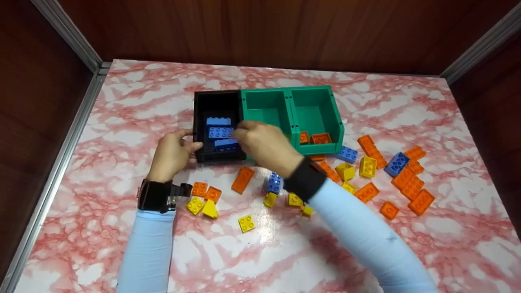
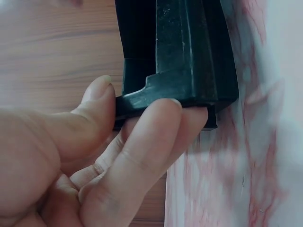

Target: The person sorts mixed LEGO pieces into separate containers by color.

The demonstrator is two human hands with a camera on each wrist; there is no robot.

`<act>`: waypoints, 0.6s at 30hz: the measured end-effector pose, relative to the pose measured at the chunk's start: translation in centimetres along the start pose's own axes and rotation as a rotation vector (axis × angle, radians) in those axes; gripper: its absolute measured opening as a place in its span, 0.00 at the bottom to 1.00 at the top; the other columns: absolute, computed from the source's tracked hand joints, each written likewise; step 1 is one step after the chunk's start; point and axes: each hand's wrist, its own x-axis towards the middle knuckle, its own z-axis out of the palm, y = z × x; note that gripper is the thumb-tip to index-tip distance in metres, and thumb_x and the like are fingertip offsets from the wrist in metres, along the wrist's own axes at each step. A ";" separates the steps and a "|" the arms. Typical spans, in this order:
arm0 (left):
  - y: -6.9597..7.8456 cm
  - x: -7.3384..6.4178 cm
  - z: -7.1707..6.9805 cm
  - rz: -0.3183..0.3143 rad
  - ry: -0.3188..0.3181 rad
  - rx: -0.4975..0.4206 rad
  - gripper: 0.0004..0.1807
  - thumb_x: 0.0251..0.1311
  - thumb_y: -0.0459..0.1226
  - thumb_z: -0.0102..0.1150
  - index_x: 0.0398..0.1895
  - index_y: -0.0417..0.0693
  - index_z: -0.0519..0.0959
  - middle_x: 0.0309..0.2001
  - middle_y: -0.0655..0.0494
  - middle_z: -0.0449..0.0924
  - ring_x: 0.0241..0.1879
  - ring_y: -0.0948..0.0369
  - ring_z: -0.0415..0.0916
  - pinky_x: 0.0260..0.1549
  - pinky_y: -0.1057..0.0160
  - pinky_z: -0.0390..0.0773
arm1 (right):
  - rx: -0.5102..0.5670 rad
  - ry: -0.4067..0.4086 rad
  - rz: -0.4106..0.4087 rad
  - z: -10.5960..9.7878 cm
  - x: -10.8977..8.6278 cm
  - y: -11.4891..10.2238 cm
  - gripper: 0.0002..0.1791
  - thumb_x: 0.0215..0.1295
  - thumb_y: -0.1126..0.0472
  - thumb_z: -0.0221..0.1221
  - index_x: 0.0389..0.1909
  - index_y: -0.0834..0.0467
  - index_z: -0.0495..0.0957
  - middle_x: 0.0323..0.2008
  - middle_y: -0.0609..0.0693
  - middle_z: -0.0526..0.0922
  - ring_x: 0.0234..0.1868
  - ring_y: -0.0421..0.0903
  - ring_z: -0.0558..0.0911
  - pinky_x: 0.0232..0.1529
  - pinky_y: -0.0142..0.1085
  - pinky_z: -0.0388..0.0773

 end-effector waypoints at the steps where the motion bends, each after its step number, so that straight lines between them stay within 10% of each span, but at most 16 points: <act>1: 0.0 0.0 0.0 -0.004 -0.002 0.006 0.25 0.67 0.37 0.61 0.66 0.41 0.73 0.34 0.42 0.80 0.26 0.47 0.83 0.28 0.52 0.85 | 0.016 0.017 0.005 -0.6 -0.7 0.2 0.10 0.69 0.67 0.59 0.47 0.58 0.86 0.44 0.54 0.84 0.43 0.48 0.84 0.41 0.37 0.84; 8: 0.1 -0.1 -0.2 -0.022 -0.013 0.006 0.27 0.68 0.37 0.61 0.68 0.40 0.70 0.36 0.41 0.80 0.27 0.47 0.83 0.28 0.53 0.85 | 0.095 0.024 -0.005 -2.2 -5.5 1.3 0.09 0.66 0.70 0.63 0.44 0.59 0.86 0.38 0.52 0.85 0.40 0.46 0.84 0.40 0.33 0.83; 18: 0.1 -0.1 0.0 0.001 -0.018 0.011 0.27 0.68 0.37 0.60 0.68 0.39 0.70 0.34 0.42 0.80 0.27 0.46 0.83 0.28 0.53 0.85 | 0.087 -0.202 0.042 0.3 -10.0 1.3 0.16 0.62 0.72 0.66 0.49 0.57 0.86 0.48 0.53 0.83 0.47 0.48 0.82 0.48 0.39 0.82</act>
